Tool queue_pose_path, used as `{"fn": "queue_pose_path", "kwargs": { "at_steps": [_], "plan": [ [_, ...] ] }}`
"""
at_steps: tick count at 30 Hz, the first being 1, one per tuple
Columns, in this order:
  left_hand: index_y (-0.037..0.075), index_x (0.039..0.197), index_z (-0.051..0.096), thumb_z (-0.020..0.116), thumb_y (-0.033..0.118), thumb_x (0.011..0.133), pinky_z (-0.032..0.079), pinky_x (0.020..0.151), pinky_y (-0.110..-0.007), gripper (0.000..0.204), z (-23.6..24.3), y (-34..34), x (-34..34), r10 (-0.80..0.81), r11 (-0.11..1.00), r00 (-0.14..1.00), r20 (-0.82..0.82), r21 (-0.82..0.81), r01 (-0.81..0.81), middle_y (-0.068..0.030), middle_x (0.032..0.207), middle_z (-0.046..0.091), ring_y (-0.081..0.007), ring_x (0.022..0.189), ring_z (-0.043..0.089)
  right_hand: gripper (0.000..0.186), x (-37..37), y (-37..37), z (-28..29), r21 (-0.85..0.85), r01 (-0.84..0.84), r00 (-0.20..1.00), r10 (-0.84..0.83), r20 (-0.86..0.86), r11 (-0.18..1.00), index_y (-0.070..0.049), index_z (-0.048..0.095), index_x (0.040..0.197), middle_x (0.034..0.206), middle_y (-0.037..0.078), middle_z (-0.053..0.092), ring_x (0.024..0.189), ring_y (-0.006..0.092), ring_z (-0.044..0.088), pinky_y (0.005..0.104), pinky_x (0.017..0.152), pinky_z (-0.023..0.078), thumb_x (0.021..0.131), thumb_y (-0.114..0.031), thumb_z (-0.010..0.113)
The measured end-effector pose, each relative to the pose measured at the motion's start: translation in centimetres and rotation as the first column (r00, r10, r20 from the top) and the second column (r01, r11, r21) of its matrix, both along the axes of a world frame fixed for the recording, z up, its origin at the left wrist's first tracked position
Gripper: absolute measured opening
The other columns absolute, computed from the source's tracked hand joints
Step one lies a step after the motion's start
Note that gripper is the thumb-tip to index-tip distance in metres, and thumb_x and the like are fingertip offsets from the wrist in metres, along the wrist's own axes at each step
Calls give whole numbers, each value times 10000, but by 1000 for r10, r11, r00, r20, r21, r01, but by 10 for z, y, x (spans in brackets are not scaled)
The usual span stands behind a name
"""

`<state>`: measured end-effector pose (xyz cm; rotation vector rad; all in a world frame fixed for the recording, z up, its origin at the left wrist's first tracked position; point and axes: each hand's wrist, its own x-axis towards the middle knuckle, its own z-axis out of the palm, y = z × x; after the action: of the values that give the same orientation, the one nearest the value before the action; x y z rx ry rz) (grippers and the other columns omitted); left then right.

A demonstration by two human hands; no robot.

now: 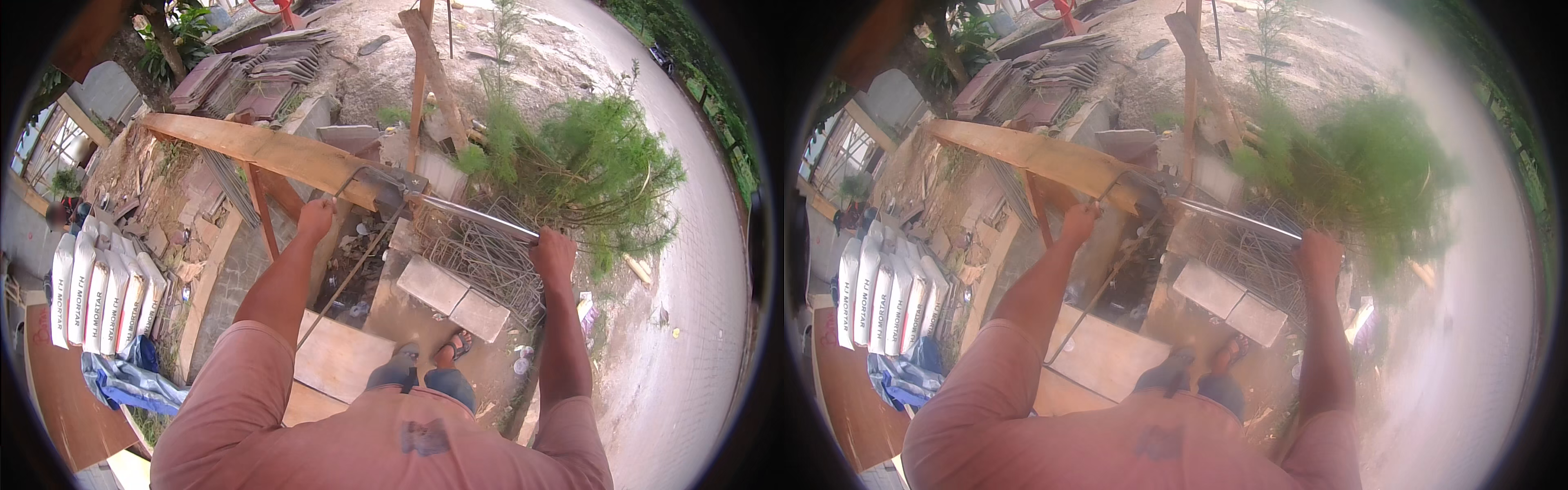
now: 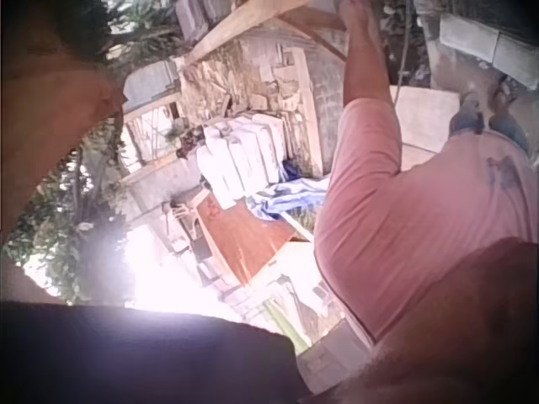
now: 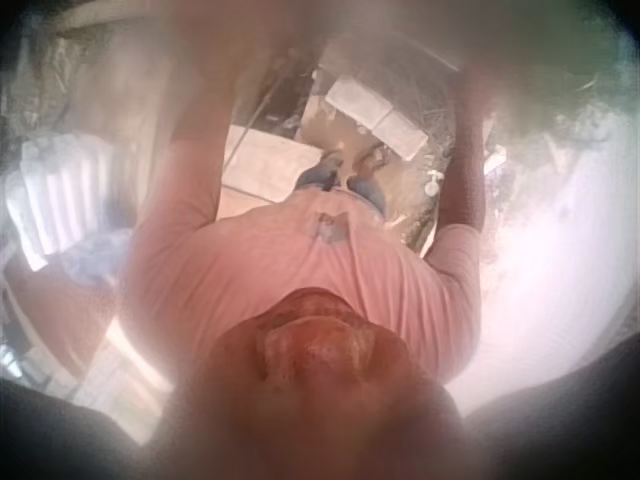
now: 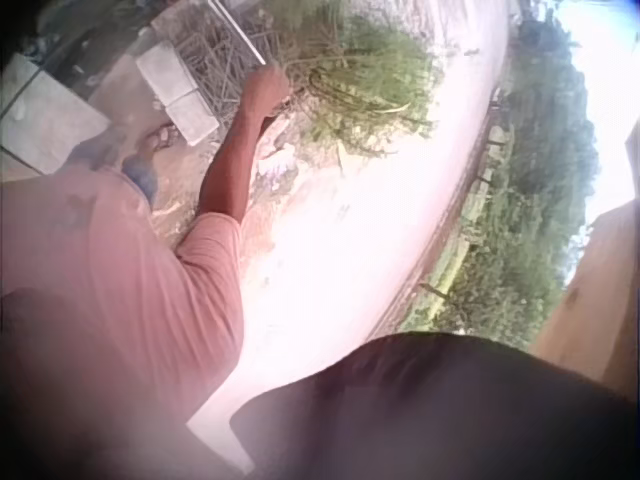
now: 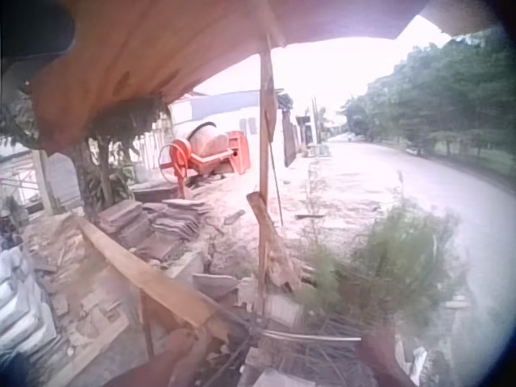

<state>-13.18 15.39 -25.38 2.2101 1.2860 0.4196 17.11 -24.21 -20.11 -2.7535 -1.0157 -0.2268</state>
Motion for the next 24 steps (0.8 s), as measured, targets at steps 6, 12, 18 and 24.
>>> {"fn": "queue_pose_path", "kwargs": {
  "at_steps": [6,12,18,24],
  "plan": [
    [17,977,675,522,432,891,468,829,-456,450,-14,8,-14,-52,997,999,-5,65,52,-227,952,663,-393,942,620,298,-190,-26,25,123,141,964,-108,-242,982,-11,568,896,855,199,643,843,396,623,489,736,481,856,-302,620],
    [68,1310,459,618,237,809,302,1046,-531,552,19,-49,16,-322,874,946,35,394,283,-159,1416,392,-353,1328,363,446,-167,-28,18,82,151,961,-127,-244,985,3,595,859,787,217,655,770,387,646,475,697,510,846,-442,621],
    [93,1306,467,623,166,737,197,1116,-572,595,61,-242,89,-888,159,295,-353,366,917,-141,1341,467,-308,1364,329,337,-147,-30,10,-32,183,913,-182,-365,983,-10,699,811,844,208,676,816,376,661,455,752,532,747,-338,656],
    [79,1082,584,656,125,742,357,1000,-508,350,81,-288,111,-849,256,327,-415,220,941,-130,1103,606,-313,1134,547,231,-159,-28,-8,84,238,961,-222,-164,968,-49,703,805,846,173,686,809,350,673,450,728,535,756,-262,627]
  ]
}}
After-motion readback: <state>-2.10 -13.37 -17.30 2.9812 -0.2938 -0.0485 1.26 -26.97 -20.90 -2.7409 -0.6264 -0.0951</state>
